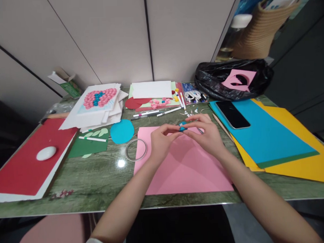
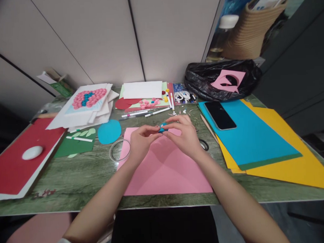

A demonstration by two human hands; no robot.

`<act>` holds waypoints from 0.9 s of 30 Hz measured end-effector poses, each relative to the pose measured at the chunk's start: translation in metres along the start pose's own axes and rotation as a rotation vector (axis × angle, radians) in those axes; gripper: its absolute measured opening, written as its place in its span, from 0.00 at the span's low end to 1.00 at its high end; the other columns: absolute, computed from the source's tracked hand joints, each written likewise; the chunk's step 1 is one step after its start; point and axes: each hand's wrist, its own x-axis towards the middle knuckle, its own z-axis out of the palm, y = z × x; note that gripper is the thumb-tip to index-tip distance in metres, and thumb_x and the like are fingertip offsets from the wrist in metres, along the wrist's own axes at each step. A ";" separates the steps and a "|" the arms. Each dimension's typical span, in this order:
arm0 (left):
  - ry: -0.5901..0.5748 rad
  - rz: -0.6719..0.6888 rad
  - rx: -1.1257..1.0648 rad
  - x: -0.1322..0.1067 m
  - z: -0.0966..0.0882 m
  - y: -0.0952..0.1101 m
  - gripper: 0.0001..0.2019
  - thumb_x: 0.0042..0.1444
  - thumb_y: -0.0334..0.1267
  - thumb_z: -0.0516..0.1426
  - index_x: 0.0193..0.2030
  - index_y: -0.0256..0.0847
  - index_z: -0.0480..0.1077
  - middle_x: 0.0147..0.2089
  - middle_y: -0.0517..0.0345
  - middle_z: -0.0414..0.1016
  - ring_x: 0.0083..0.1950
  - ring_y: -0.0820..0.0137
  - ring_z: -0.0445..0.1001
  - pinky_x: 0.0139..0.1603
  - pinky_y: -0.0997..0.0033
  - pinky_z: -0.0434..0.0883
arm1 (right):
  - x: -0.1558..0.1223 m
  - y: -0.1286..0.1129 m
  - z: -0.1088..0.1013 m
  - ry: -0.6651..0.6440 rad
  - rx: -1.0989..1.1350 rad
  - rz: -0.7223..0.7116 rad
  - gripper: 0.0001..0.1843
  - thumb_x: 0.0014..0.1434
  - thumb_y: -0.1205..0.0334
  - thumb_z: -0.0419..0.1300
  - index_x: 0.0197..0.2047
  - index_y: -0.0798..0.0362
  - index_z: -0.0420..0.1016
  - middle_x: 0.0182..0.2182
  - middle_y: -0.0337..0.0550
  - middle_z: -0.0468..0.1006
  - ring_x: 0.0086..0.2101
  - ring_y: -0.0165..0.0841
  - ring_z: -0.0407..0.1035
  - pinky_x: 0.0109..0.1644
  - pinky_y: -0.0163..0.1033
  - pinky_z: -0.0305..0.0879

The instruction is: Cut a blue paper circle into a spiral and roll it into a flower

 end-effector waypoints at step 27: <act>-0.019 0.035 -0.009 -0.001 0.002 -0.008 0.07 0.46 0.27 0.62 0.33 0.38 0.74 0.34 0.56 0.79 0.37 0.70 0.78 0.44 0.68 0.75 | -0.005 0.001 0.010 0.044 -0.181 -0.034 0.06 0.55 0.61 0.64 0.37 0.48 0.80 0.41 0.45 0.76 0.46 0.40 0.65 0.51 0.49 0.60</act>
